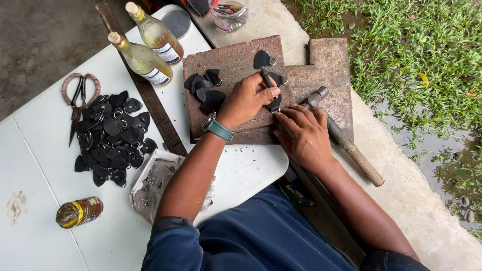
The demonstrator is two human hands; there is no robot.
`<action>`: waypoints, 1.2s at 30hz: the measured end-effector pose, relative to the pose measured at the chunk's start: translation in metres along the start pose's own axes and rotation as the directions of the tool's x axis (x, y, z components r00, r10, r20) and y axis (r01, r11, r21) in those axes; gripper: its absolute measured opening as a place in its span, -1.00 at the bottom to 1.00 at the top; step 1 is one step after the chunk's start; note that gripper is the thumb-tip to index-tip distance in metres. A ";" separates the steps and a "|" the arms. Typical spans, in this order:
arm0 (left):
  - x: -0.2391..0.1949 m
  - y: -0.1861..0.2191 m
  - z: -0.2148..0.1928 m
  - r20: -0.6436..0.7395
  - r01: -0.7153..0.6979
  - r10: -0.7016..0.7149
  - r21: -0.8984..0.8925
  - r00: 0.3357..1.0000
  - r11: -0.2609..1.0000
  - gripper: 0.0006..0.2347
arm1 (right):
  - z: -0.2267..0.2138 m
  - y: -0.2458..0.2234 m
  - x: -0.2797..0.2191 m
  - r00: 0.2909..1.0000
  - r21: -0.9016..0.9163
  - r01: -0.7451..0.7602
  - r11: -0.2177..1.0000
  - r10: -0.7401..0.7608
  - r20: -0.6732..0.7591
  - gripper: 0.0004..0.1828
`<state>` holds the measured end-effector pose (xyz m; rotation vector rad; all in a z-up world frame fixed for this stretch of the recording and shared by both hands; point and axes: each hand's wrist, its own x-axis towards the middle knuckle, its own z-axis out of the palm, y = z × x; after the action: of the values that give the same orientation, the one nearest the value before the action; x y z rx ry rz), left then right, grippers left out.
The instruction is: The person uses a hammer to flatten metal rings attached to black leather pieces on a wooden block. They then pick up small metal rings from a plastic bag and attach them to the leather pieces by hand, assembling them into keychains.
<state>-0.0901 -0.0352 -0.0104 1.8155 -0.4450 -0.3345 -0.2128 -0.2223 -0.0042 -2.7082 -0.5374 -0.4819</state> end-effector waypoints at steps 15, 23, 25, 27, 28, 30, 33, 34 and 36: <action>0.008 -0.006 -0.002 0.017 -0.106 0.105 0.080 0.994 0.991 -0.85 | 0.007 -0.003 -0.001 0.999 0.033 -0.028 0.999 0.027 0.023 -0.48; 0.001 -0.005 0.005 0.055 -0.193 0.185 0.274 0.981 0.942 -0.85 | -0.040 0.015 -0.004 0.957 0.043 -0.290 0.956 0.288 0.044 -0.46; 0.005 -0.007 0.005 0.061 -0.198 0.188 0.301 0.980 0.933 -0.86 | -0.049 0.030 -0.011 0.885 -0.084 -0.410 0.908 0.418 0.204 -0.38; 0.009 -0.011 0.006 0.072 -0.159 0.144 0.302 0.987 0.940 -0.85 | -0.049 0.044 -0.024 0.839 -0.139 -0.460 0.877 0.481 0.255 -0.38; 0.012 -0.013 0.005 0.072 -0.148 0.133 0.265 0.988 0.953 -0.86 | -0.046 0.052 -0.030 0.851 -0.124 -0.454 0.882 0.471 0.233 -0.43; 0.015 -0.018 0.002 0.079 -0.124 0.111 0.192 0.991 0.973 -0.87 | -0.039 0.067 -0.040 0.862 -0.069 -0.457 0.887 0.461 0.209 -0.47; 0.014 -0.021 0.001 0.092 -0.070 0.065 0.051 0.994 0.996 -0.86 | -0.039 0.086 -0.051 0.871 0.044 -0.471 0.881 0.457 0.182 -0.50; 0.018 -0.019 -0.001 0.087 -0.067 0.059 0.086 0.994 0.994 -0.86 | -0.041 0.094 -0.047 0.883 0.079 -0.458 0.886 0.442 0.156 -0.52; 0.020 -0.017 -0.003 0.081 -0.045 0.033 0.148 0.996 0.988 -0.86 | -0.047 0.102 -0.042 0.833 0.237 -0.553 0.799 0.528 0.162 -0.50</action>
<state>-0.0690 -0.0370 -0.0261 1.9420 -0.5727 -0.3545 -0.2196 -0.3417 -0.0052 -2.4578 0.1616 -0.1170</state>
